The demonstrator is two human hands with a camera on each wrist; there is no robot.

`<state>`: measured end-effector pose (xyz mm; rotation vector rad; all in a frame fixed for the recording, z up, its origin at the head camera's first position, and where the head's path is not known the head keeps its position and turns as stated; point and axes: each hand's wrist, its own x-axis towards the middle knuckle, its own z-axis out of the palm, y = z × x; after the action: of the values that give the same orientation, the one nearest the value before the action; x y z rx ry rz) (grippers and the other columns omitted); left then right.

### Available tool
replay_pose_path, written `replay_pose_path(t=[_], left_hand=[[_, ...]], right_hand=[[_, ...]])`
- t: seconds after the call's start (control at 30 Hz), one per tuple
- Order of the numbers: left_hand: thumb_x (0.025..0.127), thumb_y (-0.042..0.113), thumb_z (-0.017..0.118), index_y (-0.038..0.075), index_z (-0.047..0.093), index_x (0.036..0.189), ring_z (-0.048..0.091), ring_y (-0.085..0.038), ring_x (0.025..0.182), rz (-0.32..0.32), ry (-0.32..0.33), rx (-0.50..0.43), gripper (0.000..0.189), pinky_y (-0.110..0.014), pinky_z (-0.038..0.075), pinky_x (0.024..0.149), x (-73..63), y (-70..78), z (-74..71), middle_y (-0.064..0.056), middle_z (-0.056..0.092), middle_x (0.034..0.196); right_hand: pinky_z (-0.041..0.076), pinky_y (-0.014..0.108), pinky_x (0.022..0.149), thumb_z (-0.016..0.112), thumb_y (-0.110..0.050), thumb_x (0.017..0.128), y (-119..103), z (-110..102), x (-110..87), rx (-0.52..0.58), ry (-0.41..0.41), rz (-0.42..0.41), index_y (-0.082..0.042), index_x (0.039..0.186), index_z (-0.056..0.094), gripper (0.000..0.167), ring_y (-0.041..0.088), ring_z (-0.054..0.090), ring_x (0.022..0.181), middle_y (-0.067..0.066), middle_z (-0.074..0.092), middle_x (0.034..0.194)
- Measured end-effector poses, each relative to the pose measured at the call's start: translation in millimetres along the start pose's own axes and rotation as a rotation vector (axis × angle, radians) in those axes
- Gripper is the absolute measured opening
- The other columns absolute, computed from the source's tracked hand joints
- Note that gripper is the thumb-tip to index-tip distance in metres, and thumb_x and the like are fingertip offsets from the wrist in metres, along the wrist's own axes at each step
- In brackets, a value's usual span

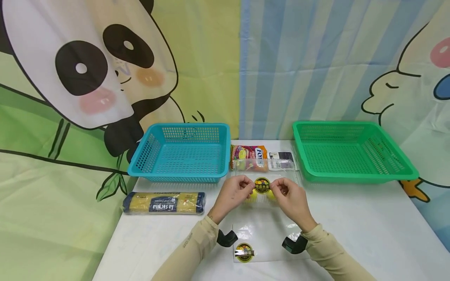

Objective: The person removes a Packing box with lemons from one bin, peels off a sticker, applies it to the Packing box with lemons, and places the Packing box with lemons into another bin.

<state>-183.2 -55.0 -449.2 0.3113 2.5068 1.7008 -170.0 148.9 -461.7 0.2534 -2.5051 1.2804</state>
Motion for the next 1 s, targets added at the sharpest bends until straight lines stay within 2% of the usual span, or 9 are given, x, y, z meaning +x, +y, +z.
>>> replay_pose_path(t=[0.2,0.37,0.5,0.6,0.73,1.0], left_hand=[[0.097,0.017,0.065,0.011,0.075,0.091,0.056,-0.006,0.063,0.100,0.071,0.221,0.013,-0.022,0.049,0.058,8.9,10.3,4.5,0.002,0.069,0.077],[0.097,0.017,0.065,0.012,0.074,0.086,0.053,-0.006,0.058,0.104,0.107,0.342,0.015,-0.021,0.045,0.054,17.3,13.3,8.8,0.004,0.067,0.072],[0.096,0.020,0.065,0.014,0.073,0.082,0.053,-0.007,0.061,0.113,0.122,0.433,0.017,-0.021,0.043,0.056,24.2,13.5,11.0,0.006,0.066,0.072],[0.096,0.021,0.066,0.015,0.074,0.082,0.054,-0.007,0.065,0.117,0.123,0.479,0.017,-0.022,0.043,0.057,29.9,14.3,11.8,0.005,0.066,0.075],[0.096,0.020,0.066,0.015,0.074,0.081,0.055,-0.008,0.065,0.090,0.091,0.526,0.018,-0.021,0.043,0.055,37.2,13.8,14.6,0.006,0.066,0.074],[0.096,0.017,0.066,0.014,0.071,0.078,0.053,-0.009,0.064,0.058,0.054,0.553,0.020,-0.021,0.041,0.055,46.4,10.5,19.5,0.004,0.063,0.068]], right_hand=[[0.043,0.020,0.055,0.071,-0.009,0.090,3,-3,7.3,-0.056,0.021,-0.002,-0.008,0.084,0.070,0.007,0.007,0.051,0.060,0.000,0.062,0.069],[0.041,0.020,0.055,0.071,-0.009,0.090,5,-5,14.7,-0.105,0.029,-0.037,-0.006,0.082,0.070,0.008,0.010,0.050,0.060,0.001,0.062,0.068],[0.039,0.023,0.055,0.071,-0.011,0.090,7,-6,21.7,-0.172,0.036,-0.068,-0.006,0.082,0.069,0.010,0.012,0.048,0.059,0.002,0.062,0.068],[0.039,0.025,0.055,0.070,-0.013,0.091,9,-6,26.9,-0.214,0.036,-0.082,-0.006,0.081,0.070,0.011,0.013,0.048,0.059,0.003,0.064,0.069],[0.041,0.028,0.056,0.070,-0.015,0.090,11,-6,31.8,-0.251,0.025,-0.092,-0.006,0.081,0.070,0.013,0.014,0.050,0.058,0.003,0.064,0.069],[0.043,0.031,0.059,0.069,-0.014,0.089,20,-4,39.3,-0.298,-0.029,-0.083,-0.007,0.079,0.069,0.012,0.016,0.055,0.060,0.002,0.064,0.068]])
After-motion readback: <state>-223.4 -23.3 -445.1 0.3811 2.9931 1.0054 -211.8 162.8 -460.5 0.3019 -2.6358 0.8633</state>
